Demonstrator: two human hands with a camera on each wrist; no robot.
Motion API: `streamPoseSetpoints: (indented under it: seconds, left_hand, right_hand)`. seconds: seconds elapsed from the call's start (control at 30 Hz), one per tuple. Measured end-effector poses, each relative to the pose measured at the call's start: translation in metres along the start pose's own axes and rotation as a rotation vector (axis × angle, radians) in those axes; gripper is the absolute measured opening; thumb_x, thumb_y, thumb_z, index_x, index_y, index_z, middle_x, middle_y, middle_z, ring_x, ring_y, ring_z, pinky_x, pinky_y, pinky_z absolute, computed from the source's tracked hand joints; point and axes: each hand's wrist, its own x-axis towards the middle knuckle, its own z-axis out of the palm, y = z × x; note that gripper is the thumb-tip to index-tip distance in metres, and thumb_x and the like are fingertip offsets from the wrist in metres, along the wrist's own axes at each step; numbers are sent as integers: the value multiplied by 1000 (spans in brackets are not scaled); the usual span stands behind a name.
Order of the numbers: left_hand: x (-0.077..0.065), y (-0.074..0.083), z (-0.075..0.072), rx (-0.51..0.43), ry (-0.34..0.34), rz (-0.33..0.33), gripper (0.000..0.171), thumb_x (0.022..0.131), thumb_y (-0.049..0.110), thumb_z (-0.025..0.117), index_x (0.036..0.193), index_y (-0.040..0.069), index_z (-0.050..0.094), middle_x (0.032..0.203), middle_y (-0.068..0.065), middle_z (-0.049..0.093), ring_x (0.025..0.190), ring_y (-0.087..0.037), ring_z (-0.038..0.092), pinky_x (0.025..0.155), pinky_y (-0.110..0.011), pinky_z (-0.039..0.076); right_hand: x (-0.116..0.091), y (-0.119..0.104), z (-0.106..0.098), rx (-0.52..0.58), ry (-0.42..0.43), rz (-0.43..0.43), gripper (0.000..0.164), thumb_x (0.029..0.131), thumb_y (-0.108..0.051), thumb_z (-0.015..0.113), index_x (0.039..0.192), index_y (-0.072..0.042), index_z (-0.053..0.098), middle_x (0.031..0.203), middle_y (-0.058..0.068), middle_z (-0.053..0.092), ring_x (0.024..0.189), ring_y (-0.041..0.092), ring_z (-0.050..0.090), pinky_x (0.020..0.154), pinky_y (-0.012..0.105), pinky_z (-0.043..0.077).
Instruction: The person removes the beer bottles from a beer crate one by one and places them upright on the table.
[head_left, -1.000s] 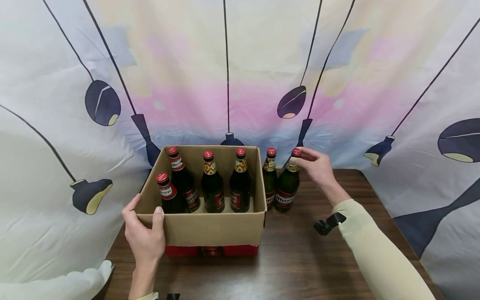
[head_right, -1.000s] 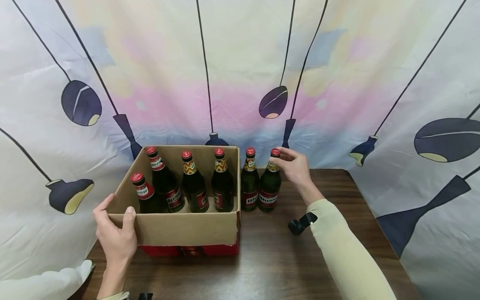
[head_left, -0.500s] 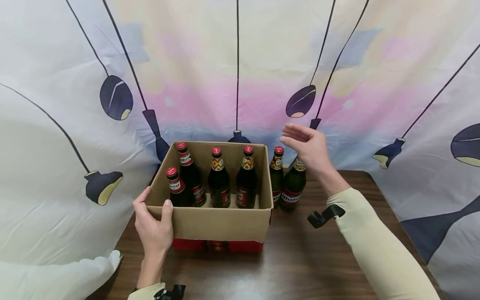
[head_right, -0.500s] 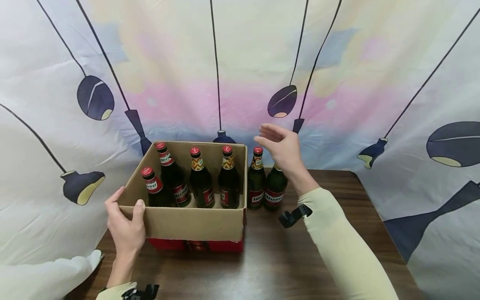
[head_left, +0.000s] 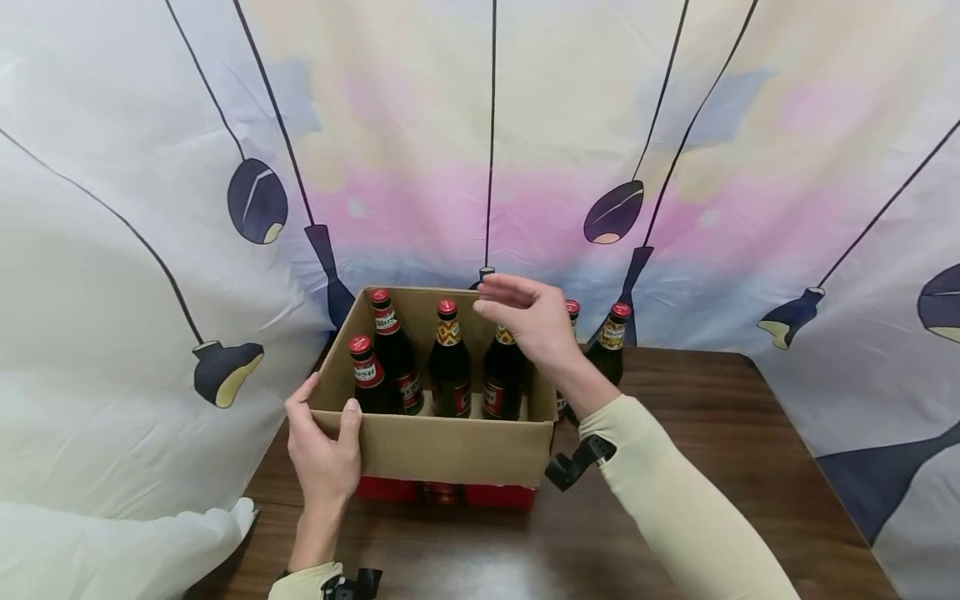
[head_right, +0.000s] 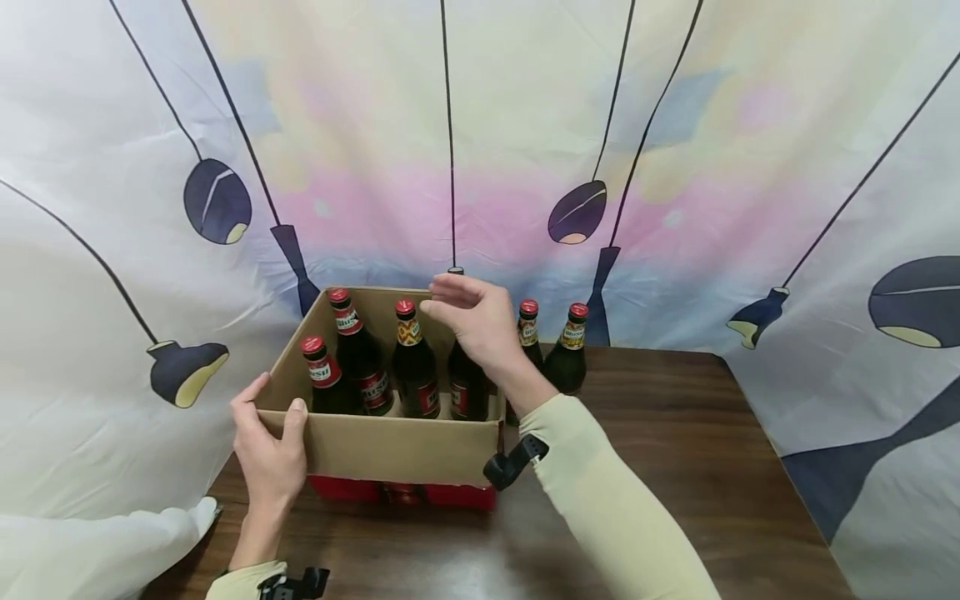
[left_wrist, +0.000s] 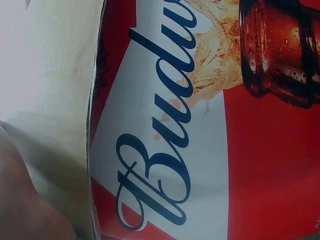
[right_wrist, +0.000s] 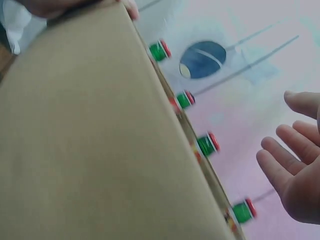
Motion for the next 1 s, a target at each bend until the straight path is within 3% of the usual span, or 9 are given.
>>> streamPoseSetpoints:
  seconds: [0.17, 0.4, 0.7, 0.87, 1.0]
  left_hand:
    - [-5, 0, 5, -4, -15, 3, 60, 92, 17, 67, 148, 0, 51, 149, -17, 59, 129, -32, 58, 101, -15, 34]
    - [-3, 1, 5, -1, 0, 9, 60, 92, 18, 67, 148, 1, 51, 150, -16, 60, 129, -33, 58, 101, -15, 35]
    - [0, 1, 2, 26, -9, 9, 60, 93, 20, 65, 148, 1, 50, 151, -16, 58, 132, -35, 58, 102, -22, 37]
    - [0, 0, 0, 33, -7, 18, 60, 93, 21, 65, 147, -1, 50, 149, -17, 59, 131, -36, 58, 101, -19, 36]
    - [1, 0, -2, 30, -2, 24, 61, 93, 21, 65, 148, 0, 50, 150, -17, 59, 132, -36, 58, 101, -17, 35]
  right_hand:
    - [-8, 2, 21, -14, -50, 15, 41, 92, -11, 81, 132, -9, 74, 130, 15, 75, 120, 24, 72, 105, 42, 55]
    - [-14, 6, 54, -36, -155, 89, 43, 92, -15, 81, 134, -12, 73, 134, 13, 73, 124, 24, 69, 106, 42, 55]
    - [-14, 10, 89, -98, -160, 153, 41, 91, -16, 82, 132, -12, 75, 127, 8, 77, 122, 25, 70, 103, 43, 56]
    - [-13, 15, 104, -118, -158, 185, 40, 89, -15, 84, 129, -11, 77, 123, 8, 78, 118, 25, 71, 100, 42, 58]
    - [-12, 14, 119, -193, -155, 205, 40, 88, -18, 85, 128, -13, 78, 118, 6, 80, 113, 22, 73, 94, 37, 59]
